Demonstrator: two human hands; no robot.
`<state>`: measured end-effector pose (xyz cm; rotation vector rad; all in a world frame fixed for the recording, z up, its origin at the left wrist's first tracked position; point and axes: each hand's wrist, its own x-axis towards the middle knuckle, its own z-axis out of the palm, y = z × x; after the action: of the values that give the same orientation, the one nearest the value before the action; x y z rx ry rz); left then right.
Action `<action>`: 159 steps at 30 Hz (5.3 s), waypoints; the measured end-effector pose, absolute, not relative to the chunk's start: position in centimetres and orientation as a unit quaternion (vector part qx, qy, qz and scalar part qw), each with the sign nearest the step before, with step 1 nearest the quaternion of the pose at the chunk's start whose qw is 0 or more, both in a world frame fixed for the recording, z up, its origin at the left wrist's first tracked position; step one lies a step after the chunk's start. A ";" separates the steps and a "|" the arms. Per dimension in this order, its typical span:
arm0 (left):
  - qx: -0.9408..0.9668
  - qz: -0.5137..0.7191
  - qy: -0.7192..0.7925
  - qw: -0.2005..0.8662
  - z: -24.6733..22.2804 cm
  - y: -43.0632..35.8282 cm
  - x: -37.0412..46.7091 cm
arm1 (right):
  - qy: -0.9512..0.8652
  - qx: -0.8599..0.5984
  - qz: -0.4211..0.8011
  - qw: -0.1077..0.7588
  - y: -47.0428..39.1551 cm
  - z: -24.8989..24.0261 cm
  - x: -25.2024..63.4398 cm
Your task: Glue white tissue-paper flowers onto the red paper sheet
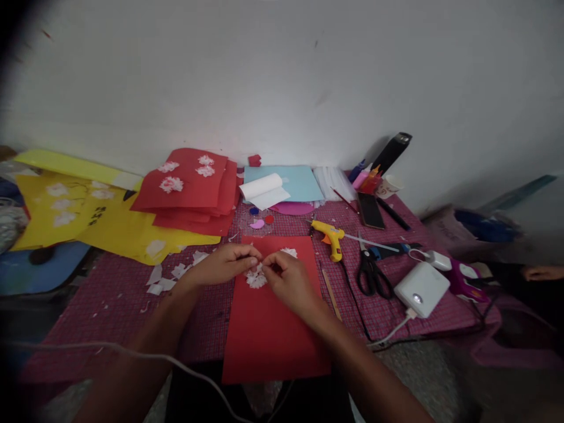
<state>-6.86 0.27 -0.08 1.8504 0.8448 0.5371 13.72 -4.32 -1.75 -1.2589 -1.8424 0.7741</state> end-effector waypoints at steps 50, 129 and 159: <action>0.828 0.140 0.395 0.373 -1.3 0.6 -7.6 | -0.751 -0.547 0.220 0.296 -7.1 -1.1 17.3; 0.862 0.089 0.498 0.028 -2.7 -1.7 1.1 | -0.696 -0.605 0.113 0.370 -10.3 -6.3 26.3; 0.846 0.037 0.531 0.037 -1.8 -1.6 1.3 | -0.700 -0.607 0.112 0.360 -10.5 -6.0 26.2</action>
<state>1.27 -1.59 -1.78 2.5972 1.6295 0.1150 26.20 -10.45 -6.02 -1.5642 -1.8046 0.2899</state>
